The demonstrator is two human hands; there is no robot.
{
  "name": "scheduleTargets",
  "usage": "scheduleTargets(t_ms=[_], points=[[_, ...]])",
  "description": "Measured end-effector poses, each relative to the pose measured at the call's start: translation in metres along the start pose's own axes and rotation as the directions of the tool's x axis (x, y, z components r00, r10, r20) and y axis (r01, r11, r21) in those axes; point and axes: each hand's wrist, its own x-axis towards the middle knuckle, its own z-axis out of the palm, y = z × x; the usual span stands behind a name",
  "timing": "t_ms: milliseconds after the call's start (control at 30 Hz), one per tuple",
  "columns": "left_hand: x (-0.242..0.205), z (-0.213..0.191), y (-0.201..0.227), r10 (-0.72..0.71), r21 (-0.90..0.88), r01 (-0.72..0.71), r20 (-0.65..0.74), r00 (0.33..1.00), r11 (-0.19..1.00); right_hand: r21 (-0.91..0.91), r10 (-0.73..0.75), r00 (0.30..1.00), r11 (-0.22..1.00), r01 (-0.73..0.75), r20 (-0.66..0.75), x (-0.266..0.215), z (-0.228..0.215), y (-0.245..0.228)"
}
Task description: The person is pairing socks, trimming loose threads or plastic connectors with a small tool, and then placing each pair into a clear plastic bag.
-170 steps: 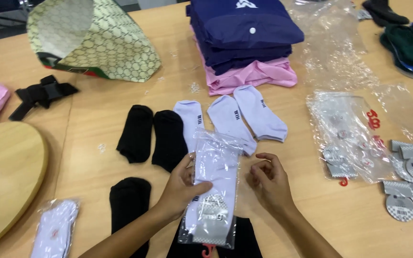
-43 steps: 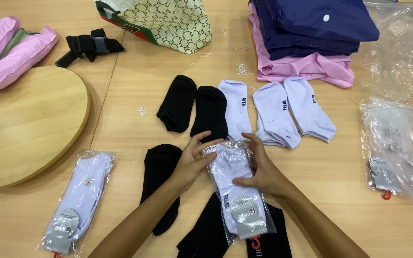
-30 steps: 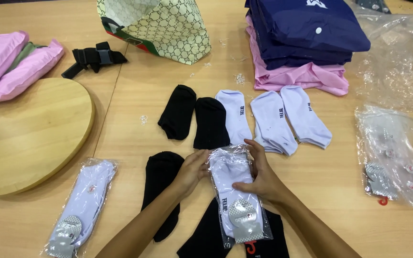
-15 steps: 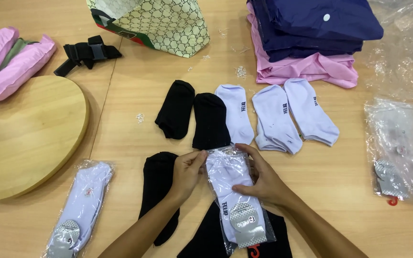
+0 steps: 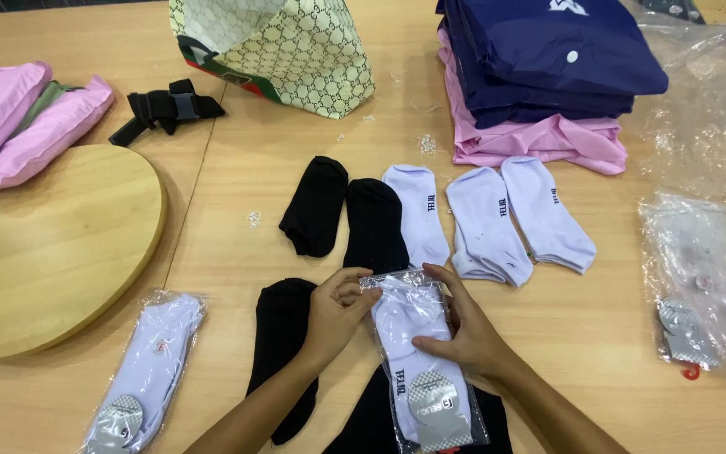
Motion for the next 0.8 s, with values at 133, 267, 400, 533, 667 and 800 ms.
scheduleTargets(t_ms=[133,267,400,533,667,800], points=[[-0.001,0.002,-0.011,-0.129,-0.089,0.147,0.190,0.973,0.985,0.003,-0.015,1.000,1.000,0.015,-0.027,0.001,0.000,-0.001],[-0.004,0.000,0.011,-0.120,-0.126,0.162,0.284,0.951,0.979,-0.253,-0.114,0.993,0.962,0.106,-0.015,-0.005,0.007,-0.009],[-0.003,-0.004,-0.006,-0.076,-0.062,0.092,0.226,0.971,0.994,-0.225,-0.047,0.998,0.973,0.039,-0.031,-0.006,0.010,-0.018],[-0.002,-0.002,-0.009,-0.008,-0.053,0.016,0.138,0.990,0.998,-0.250,-0.103,0.995,0.963,0.096,-0.014,-0.009,0.013,-0.024],[-0.004,-0.001,-0.004,0.079,0.028,-0.081,0.077,0.994,0.996,-0.301,-0.067,0.997,0.952,0.057,-0.023,-0.010,0.015,-0.029],[-0.006,-0.002,-0.004,0.095,0.039,-0.098,0.068,0.993,0.994,-0.263,-0.038,0.999,0.964,0.032,-0.016,-0.011,0.016,-0.028]])
